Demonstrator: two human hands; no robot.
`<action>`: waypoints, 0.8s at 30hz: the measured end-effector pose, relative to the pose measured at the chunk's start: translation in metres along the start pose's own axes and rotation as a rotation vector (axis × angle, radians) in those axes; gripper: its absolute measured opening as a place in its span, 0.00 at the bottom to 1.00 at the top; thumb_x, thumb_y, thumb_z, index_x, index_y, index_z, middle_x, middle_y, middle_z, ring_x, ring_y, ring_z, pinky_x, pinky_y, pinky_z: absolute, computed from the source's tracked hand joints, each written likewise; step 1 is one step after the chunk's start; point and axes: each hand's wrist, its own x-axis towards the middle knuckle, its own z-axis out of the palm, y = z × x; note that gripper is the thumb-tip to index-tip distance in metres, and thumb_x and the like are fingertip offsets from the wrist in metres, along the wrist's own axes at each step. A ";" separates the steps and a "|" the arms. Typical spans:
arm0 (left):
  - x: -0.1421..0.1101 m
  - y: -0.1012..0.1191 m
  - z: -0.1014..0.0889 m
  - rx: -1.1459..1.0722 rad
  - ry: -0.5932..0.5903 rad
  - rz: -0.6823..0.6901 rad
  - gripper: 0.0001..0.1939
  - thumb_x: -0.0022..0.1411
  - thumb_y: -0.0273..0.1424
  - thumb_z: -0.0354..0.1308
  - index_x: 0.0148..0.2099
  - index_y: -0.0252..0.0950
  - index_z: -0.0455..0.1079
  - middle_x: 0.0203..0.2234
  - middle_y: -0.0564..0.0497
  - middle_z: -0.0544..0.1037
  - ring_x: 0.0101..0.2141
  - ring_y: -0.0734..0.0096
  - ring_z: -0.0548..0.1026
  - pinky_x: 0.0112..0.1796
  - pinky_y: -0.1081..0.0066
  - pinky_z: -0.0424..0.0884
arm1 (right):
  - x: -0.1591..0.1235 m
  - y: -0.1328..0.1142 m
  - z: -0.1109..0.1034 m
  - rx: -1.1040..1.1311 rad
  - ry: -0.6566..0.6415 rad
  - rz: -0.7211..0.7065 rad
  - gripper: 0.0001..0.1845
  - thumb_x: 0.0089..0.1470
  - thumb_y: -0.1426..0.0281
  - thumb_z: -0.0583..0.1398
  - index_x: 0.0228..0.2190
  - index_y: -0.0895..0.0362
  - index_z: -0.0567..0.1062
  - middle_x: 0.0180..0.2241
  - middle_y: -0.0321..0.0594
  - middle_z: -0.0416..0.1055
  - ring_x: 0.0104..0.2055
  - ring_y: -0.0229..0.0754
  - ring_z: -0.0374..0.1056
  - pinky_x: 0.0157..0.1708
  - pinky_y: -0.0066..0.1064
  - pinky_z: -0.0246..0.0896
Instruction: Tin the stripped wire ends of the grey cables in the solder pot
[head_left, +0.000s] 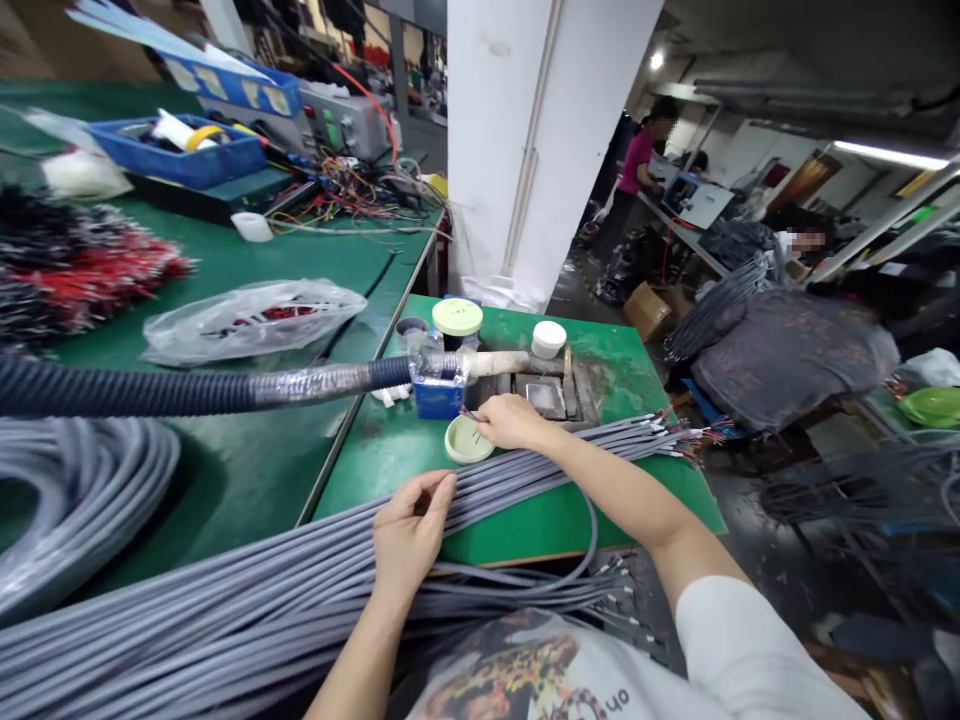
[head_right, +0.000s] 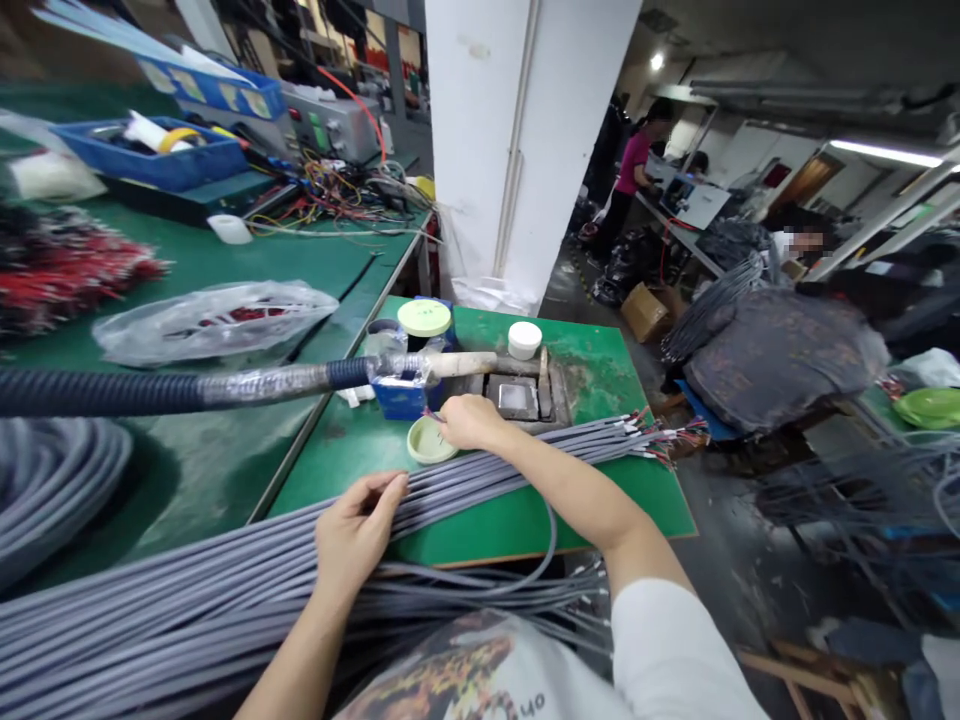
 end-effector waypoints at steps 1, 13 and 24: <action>0.000 -0.001 0.000 0.006 0.003 -0.003 0.12 0.56 0.39 0.60 0.35 0.35 0.75 0.26 0.51 0.79 0.27 0.69 0.75 0.31 0.73 0.71 | -0.001 0.001 -0.001 0.009 0.007 -0.003 0.12 0.52 0.66 0.56 0.30 0.57 0.78 0.34 0.45 0.77 0.36 0.44 0.71 0.31 0.28 0.54; 0.000 -0.009 0.001 0.035 0.006 0.000 0.15 0.55 0.42 0.59 0.35 0.35 0.75 0.28 0.50 0.80 0.29 0.66 0.76 0.35 0.70 0.72 | -0.035 0.096 -0.026 0.191 0.297 0.189 0.16 0.52 0.65 0.55 0.19 0.61 0.73 0.18 0.33 0.64 0.23 0.32 0.56 0.24 0.25 0.42; 0.001 0.001 0.002 0.036 -0.010 0.015 0.10 0.57 0.37 0.58 0.34 0.35 0.75 0.24 0.51 0.78 0.26 0.70 0.75 0.32 0.72 0.70 | -0.018 0.155 0.005 0.262 0.362 0.334 0.17 0.47 0.63 0.56 0.15 0.61 0.72 0.15 0.32 0.58 0.21 0.33 0.53 0.23 0.26 0.42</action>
